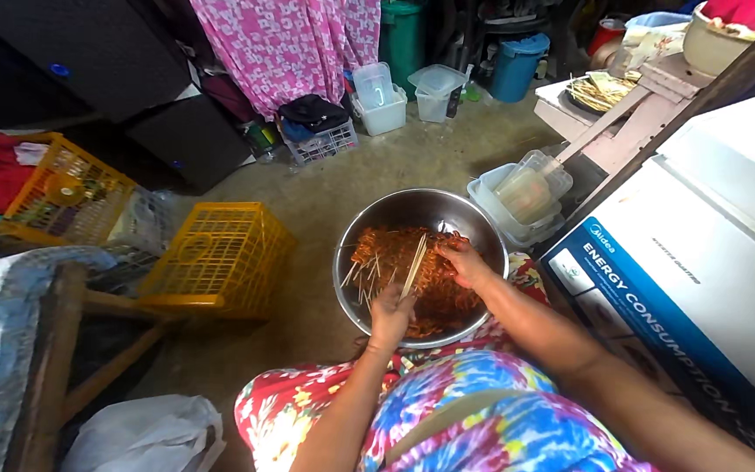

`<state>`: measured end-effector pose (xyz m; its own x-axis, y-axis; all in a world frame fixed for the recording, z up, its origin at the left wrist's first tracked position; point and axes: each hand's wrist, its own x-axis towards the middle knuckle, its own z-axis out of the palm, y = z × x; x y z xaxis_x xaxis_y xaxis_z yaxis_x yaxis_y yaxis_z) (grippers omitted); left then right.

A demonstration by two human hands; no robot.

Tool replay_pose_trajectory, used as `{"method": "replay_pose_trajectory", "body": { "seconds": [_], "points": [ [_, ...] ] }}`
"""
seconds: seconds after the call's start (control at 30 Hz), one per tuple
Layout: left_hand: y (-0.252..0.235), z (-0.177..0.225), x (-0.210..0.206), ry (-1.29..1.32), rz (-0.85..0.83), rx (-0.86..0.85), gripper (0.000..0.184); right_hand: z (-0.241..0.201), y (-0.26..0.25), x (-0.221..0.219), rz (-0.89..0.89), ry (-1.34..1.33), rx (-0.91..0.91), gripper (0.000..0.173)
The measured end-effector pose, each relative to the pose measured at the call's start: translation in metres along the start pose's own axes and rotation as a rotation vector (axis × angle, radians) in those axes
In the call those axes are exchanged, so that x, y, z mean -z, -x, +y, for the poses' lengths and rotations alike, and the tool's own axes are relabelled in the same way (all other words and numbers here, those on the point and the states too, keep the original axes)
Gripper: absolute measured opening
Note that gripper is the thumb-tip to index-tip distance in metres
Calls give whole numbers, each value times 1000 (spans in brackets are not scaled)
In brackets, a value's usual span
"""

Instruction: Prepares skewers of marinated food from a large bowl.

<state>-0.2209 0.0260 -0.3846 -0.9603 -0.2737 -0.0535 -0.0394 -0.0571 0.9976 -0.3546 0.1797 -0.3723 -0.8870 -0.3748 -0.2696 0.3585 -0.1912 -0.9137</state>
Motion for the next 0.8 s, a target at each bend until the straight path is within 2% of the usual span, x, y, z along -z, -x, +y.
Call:
{"method": "replay_pose_trajectory", "body": {
  "seconds": [0.23,0.37,0.43,0.5,0.67,0.8],
  "points": [
    [1,0,0,-53,-13,-7,9,-2,-1,2,-2,3,-62,11],
    [1,2,-1,-14,25,34,8,1,-2,8,-114,-39,-61,27],
    [0,2,-1,2,38,41,9,0,0,11,-199,-19,-19,19],
    [0,3,0,18,38,59,8,0,1,11,-214,34,35,23],
    [1,5,-1,39,12,72,9,0,3,5,-84,113,109,12],
    [1,2,0,15,-4,24,9,-1,2,4,-49,67,64,6]
  ]
}}
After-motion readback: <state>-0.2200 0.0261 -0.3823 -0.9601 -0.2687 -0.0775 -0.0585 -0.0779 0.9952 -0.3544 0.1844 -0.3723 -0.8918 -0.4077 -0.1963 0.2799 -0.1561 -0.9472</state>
